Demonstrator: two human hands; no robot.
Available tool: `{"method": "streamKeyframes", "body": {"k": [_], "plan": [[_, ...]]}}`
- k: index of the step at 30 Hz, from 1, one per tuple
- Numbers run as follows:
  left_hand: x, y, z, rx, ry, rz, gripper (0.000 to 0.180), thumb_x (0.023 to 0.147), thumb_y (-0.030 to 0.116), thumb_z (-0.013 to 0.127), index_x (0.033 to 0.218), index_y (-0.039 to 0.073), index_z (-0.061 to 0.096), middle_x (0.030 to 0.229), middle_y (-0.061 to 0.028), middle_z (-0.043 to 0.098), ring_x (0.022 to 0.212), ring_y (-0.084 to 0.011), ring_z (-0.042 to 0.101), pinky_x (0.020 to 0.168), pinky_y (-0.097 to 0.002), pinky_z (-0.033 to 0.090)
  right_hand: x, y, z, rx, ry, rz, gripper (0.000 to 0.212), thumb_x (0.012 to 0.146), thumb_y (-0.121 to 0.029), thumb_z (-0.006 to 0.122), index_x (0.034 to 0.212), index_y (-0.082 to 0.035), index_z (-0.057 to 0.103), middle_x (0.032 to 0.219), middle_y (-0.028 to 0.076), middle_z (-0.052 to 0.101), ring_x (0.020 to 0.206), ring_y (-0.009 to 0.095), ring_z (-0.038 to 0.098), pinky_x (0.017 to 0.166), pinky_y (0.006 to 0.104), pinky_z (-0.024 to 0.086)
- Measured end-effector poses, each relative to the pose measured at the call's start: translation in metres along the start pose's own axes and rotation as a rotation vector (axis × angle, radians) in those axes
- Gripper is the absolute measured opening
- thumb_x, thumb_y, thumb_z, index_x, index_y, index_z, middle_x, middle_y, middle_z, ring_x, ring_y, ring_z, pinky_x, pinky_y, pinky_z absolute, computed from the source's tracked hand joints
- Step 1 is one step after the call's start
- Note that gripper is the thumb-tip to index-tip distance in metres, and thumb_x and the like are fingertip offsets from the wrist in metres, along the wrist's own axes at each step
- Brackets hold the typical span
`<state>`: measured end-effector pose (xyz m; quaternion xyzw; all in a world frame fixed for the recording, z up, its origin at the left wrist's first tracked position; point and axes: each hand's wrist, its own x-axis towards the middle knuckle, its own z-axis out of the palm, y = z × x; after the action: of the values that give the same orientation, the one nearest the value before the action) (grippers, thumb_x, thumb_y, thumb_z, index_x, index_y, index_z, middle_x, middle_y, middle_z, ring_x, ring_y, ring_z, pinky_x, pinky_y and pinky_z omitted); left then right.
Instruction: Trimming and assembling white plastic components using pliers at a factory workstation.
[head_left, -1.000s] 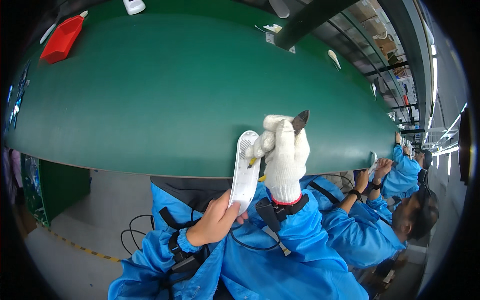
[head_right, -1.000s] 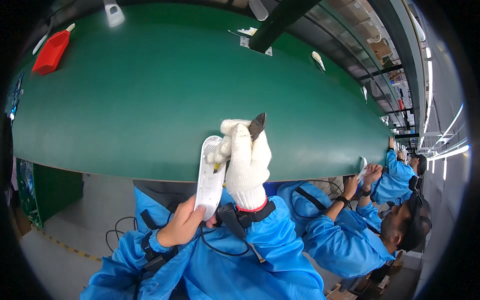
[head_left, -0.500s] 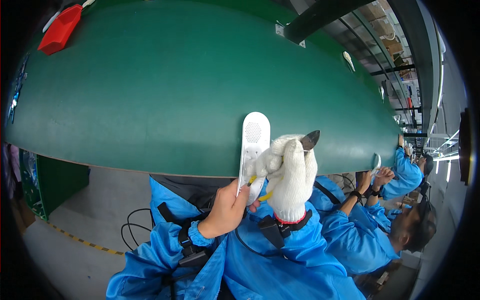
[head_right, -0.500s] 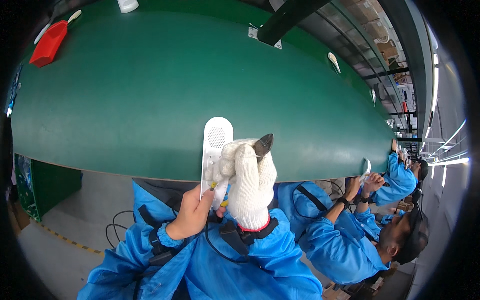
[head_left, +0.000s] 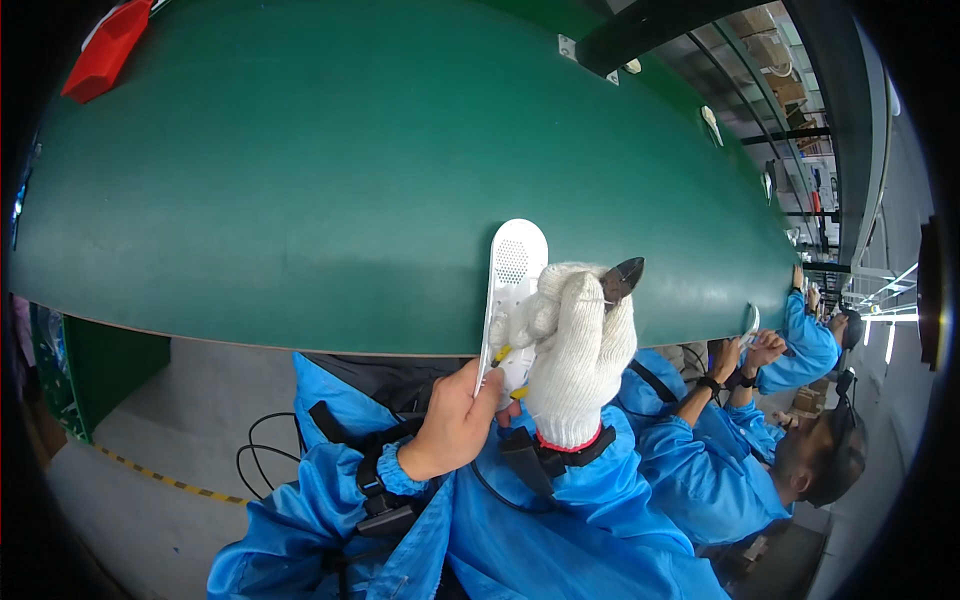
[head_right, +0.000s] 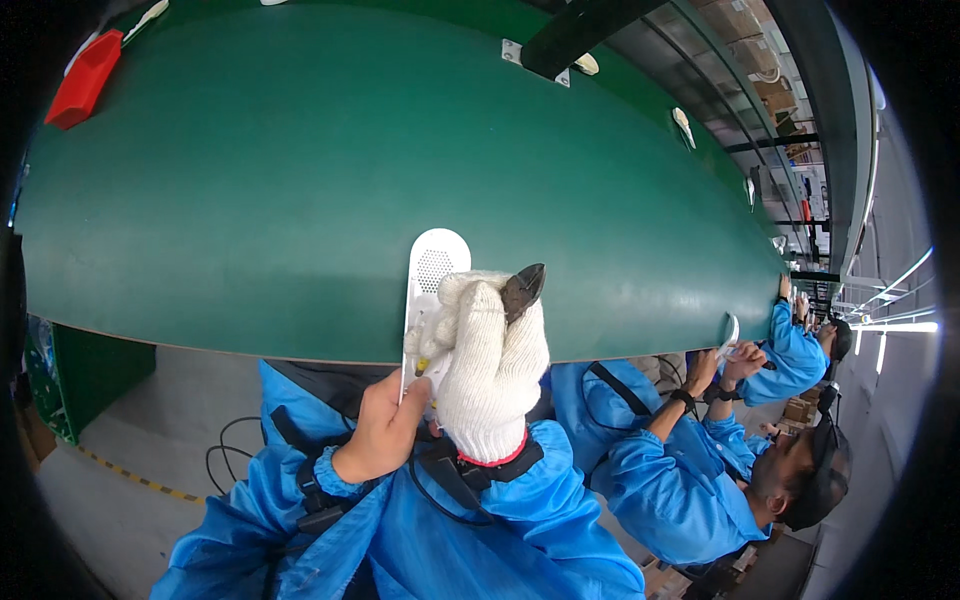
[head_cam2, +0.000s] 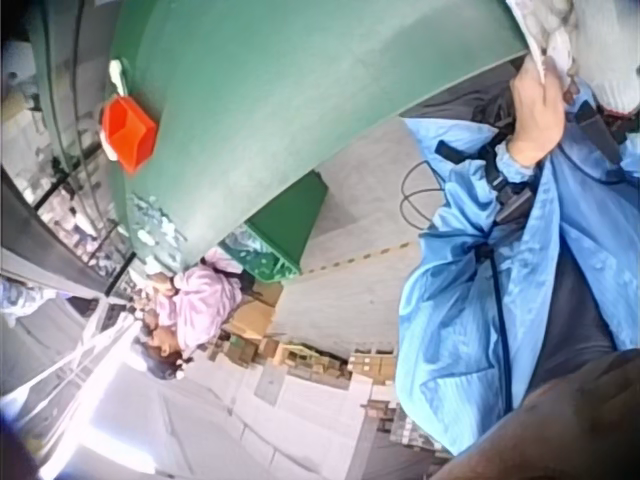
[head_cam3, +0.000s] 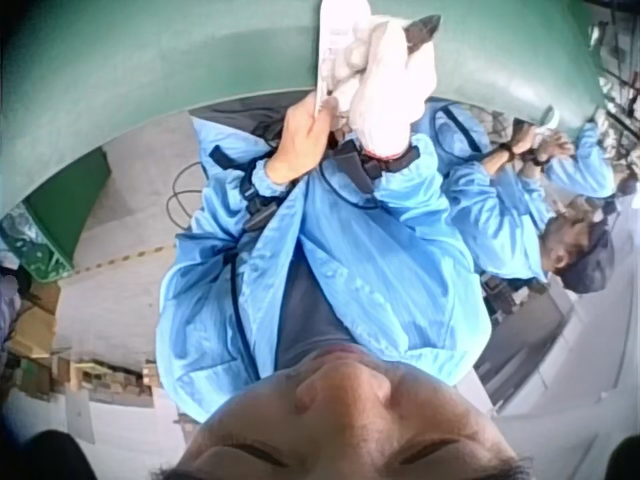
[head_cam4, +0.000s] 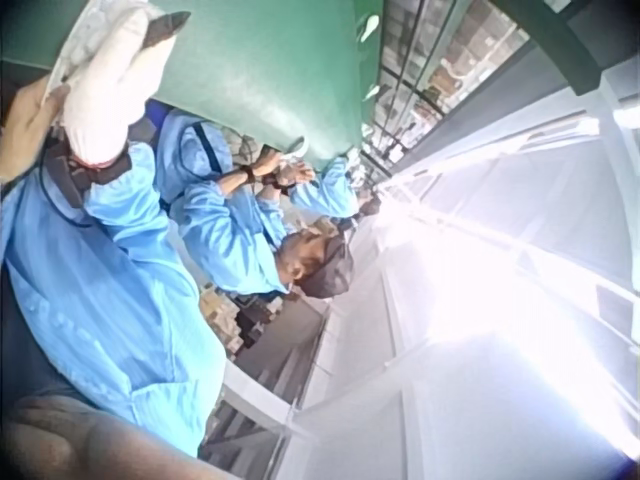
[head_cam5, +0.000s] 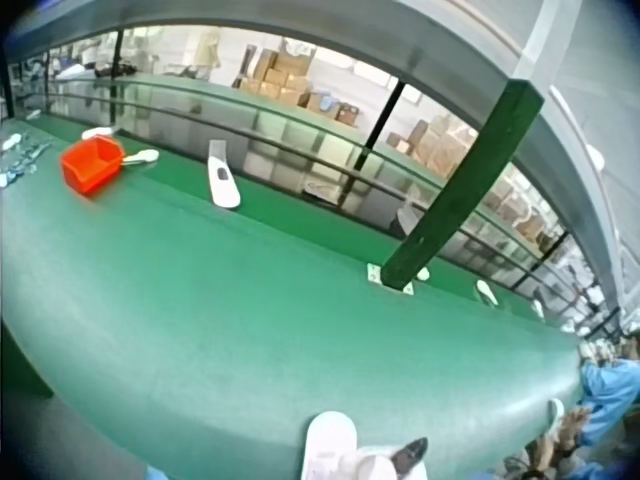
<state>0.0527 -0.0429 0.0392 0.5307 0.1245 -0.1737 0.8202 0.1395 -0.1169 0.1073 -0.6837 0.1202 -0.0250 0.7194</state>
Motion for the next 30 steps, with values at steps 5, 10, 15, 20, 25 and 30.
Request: {"method": "streamKeyframes", "body": {"k": [5, 10, 15, 20, 25, 30], "plan": [[0.002, -0.003, -0.003, -0.006, -0.033, -0.005, 0.025, 0.105, 0.012, 0.044, 0.109, -0.007, 0.060, 0.078, -0.0072, 0.067, 0.064, -0.0111, 0.062, 0.060, -0.0278, 0.051, 0.009, 0.005, -0.014, 0.155, -0.089, 0.105, 0.023, 0.105, -0.023, 0.053, 0.106, -0.002, 0.060, 0.072, 0.003, 0.058, 0.059, 0.010, 0.052, 0.055, 0.0273, 0.045], [0.001, -0.003, -0.003, 0.017, -0.017, 0.003, 0.027, 0.105, 0.012, 0.042, 0.114, -0.006, 0.059, 0.076, -0.0089, 0.069, 0.063, -0.0149, 0.066, 0.061, -0.0295, 0.053, 0.001, 0.005, -0.003, -0.073, 0.073, 0.021, 0.022, 0.105, -0.022, 0.052, 0.106, -0.001, 0.062, 0.079, 0.004, 0.063, 0.063, 0.009, 0.055, 0.057, 0.0265, 0.046], [0.001, 0.002, -0.002, 0.103, 0.008, 0.068, 0.027, 0.105, 0.012, 0.041, 0.115, -0.006, 0.059, 0.076, -0.0086, 0.069, 0.063, -0.0145, 0.066, 0.061, -0.0293, 0.053, -0.002, 0.006, -0.001, -0.138, 0.056, -0.075, 0.022, 0.104, -0.022, 0.053, 0.107, -0.001, 0.060, 0.078, 0.005, 0.060, 0.062, 0.011, 0.054, 0.056, 0.0280, 0.047], [0.002, 0.002, -0.001, 0.095, 0.023, 0.067, 0.027, 0.105, 0.013, 0.041, 0.113, -0.005, 0.059, 0.075, -0.0080, 0.068, 0.062, -0.0134, 0.065, 0.060, -0.0287, 0.052, -0.001, 0.008, -0.008, 0.036, -0.029, -0.062, 0.026, 0.105, -0.026, 0.052, 0.104, 0.000, 0.056, 0.071, 0.005, 0.053, 0.057, 0.015, 0.052, 0.052, 0.0329, 0.048], [0.000, -0.004, -0.001, -0.013, -0.024, -0.010, 0.030, 0.107, 0.014, 0.038, 0.107, -0.006, 0.060, 0.080, -0.0091, 0.067, 0.065, -0.0125, 0.061, 0.062, -0.0285, 0.051, 0.015, -0.005, -0.022, 0.088, -0.179, 0.099, 0.028, 0.106, -0.028, 0.050, 0.100, -0.001, 0.054, 0.069, 0.005, 0.049, 0.056, 0.019, 0.052, 0.052, 0.0394, 0.050], [0.000, -0.008, -0.002, 0.006, -0.006, 0.008, 0.027, 0.106, 0.015, 0.041, 0.108, -0.004, 0.060, 0.076, -0.0064, 0.069, 0.061, -0.0113, 0.062, 0.058, -0.0274, 0.050, 0.018, 0.003, -0.031, 0.000, -0.245, 0.070, 0.027, 0.105, -0.028, 0.051, 0.100, -0.001, 0.054, 0.068, 0.005, 0.048, 0.056, 0.020, 0.052, 0.052, 0.0399, 0.051]]}}
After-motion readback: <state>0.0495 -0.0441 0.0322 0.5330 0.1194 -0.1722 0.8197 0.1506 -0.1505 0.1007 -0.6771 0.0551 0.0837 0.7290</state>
